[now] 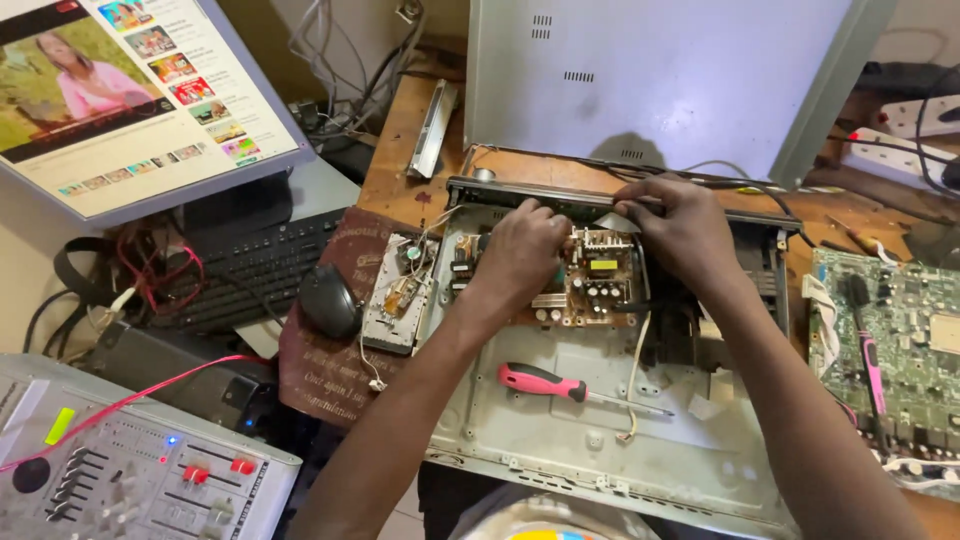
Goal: The person removes a circuit board from an electronic device using a screwdriver, then uses a multimeter to test the board. The person manipulates the board and multimeter probes to check electrical connections.
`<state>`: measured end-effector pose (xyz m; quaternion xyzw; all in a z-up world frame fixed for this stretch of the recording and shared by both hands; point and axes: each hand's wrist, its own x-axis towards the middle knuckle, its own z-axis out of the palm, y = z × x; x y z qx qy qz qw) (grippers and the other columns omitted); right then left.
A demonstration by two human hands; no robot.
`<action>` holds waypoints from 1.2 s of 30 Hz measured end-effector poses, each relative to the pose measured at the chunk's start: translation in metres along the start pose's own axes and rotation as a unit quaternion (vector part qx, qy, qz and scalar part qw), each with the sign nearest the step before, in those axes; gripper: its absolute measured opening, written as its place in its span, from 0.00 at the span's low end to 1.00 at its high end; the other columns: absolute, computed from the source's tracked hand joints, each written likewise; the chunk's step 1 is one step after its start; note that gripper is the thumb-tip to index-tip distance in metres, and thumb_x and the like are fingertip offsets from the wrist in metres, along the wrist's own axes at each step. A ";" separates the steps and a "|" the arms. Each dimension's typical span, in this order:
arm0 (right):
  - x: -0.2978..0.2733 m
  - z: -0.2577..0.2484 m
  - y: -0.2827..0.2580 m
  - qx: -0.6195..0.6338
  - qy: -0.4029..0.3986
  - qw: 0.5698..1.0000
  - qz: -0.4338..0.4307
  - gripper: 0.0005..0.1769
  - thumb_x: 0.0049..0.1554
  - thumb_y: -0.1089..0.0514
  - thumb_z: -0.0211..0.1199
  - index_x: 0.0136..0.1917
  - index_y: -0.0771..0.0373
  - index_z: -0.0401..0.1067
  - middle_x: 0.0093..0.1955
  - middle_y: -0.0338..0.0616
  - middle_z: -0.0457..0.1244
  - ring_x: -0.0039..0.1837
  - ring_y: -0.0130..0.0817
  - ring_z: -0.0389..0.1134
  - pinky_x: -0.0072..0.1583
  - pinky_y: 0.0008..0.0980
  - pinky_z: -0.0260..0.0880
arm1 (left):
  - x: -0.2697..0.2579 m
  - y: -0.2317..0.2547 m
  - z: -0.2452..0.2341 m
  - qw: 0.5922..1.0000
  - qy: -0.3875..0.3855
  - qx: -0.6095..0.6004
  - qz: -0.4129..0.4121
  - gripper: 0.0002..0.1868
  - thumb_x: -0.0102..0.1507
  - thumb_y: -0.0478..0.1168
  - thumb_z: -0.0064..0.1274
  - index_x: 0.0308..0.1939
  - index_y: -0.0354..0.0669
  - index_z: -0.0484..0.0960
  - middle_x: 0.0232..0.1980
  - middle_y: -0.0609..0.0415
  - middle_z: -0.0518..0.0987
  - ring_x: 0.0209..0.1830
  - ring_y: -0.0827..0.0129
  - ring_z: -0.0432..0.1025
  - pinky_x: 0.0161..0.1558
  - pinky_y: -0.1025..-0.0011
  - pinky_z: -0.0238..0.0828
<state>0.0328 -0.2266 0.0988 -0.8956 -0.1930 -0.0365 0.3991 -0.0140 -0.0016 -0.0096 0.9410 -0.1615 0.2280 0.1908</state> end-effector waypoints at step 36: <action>-0.140 0.004 -0.021 -0.124 -0.090 0.987 0.049 0.15 0.55 0.52 0.74 0.55 0.54 0.79 0.46 0.45 0.74 0.51 0.53 0.78 0.52 0.52 0.79 | -0.090 0.068 -0.147 0.989 -0.074 0.085 -0.091 0.67 0.45 0.42 0.79 0.84 0.47 0.57 0.77 0.39 0.63 0.74 0.42 0.60 0.68 0.49 0.62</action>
